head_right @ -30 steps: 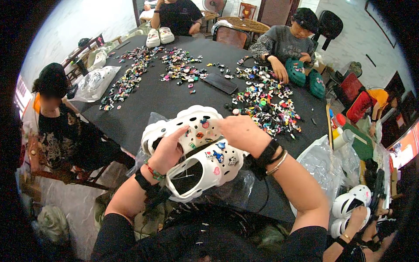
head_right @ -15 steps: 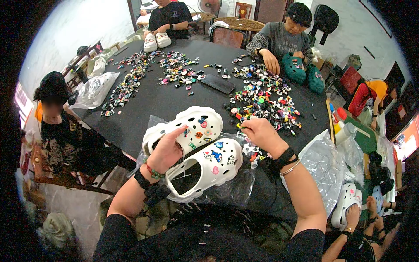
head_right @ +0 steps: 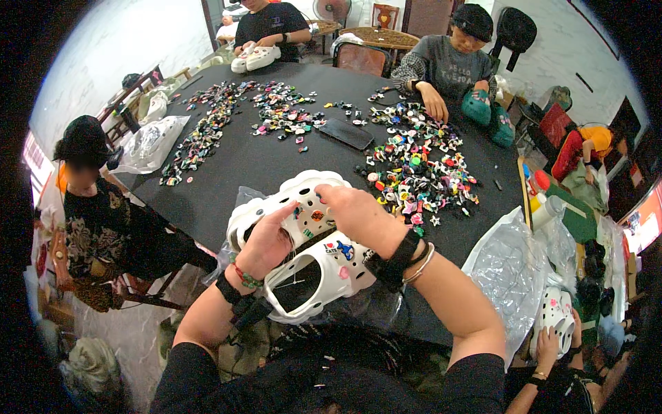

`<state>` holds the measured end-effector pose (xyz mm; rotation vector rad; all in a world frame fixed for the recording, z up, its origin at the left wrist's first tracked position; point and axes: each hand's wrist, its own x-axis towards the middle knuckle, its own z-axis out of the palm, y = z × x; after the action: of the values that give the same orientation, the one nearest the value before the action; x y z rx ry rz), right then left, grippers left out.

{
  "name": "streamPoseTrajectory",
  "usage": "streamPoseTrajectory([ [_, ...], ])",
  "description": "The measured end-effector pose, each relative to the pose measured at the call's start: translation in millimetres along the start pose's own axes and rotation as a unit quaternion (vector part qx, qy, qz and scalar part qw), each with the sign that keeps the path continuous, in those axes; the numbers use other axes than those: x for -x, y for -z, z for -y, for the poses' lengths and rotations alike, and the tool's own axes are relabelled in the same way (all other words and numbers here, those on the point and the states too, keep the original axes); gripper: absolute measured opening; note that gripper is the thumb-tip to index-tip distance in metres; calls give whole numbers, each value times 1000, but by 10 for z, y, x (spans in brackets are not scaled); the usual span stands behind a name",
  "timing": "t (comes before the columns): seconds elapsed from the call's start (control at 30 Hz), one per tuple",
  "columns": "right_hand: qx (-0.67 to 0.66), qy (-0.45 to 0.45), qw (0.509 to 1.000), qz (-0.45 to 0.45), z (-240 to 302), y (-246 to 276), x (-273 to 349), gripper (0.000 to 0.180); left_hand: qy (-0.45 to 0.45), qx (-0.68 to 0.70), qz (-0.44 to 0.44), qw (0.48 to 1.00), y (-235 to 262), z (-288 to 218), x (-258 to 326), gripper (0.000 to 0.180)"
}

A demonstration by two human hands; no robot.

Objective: Decorate clogs with jibbitz charms and organize them into plastic bags.

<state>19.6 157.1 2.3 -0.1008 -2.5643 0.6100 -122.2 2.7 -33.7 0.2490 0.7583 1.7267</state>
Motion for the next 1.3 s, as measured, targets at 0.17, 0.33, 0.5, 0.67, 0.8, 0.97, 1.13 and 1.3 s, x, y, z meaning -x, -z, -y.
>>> streamPoseTrajectory([
  [0.17, 100, 12, 993, 59, 152, -79, 12, 30, -17, 3, 2, 1000, 57, 22, -32, 35],
  [0.33, 90, 14, 994, 66, 132, -130, 40, 31, 3, 8, 3, 1000, 75, 42, -35, 35],
  [0.5, 93, -48, 986, 133, 127, -163, -35, 38, -15, -35, -18, 999, 52, 76, -1, 36],
  [0.67, 86, -64, 977, 187, 135, -93, -101, 39, 17, -10, 33, 999, 93, 54, -1, 33],
  [0.8, 79, -84, 980, 164, 134, -122, -84, 38, -6, -10, -5, 1000, 140, 20, -72, 31],
  [0.97, -17, -22, 999, 41, 33, 11, -9, 28, -5, 9, -6, 1000, 205, -53, -61, 32],
  [1.13, -42, -107, 992, -60, 11, 157, 118, 16, -5, -54, -9, 998, 207, -187, 69, 36],
  [1.3, -48, -258, 965, -5, -122, 216, 101, 55, -13, -35, -73, 997, -14, -273, 149, 39],
])
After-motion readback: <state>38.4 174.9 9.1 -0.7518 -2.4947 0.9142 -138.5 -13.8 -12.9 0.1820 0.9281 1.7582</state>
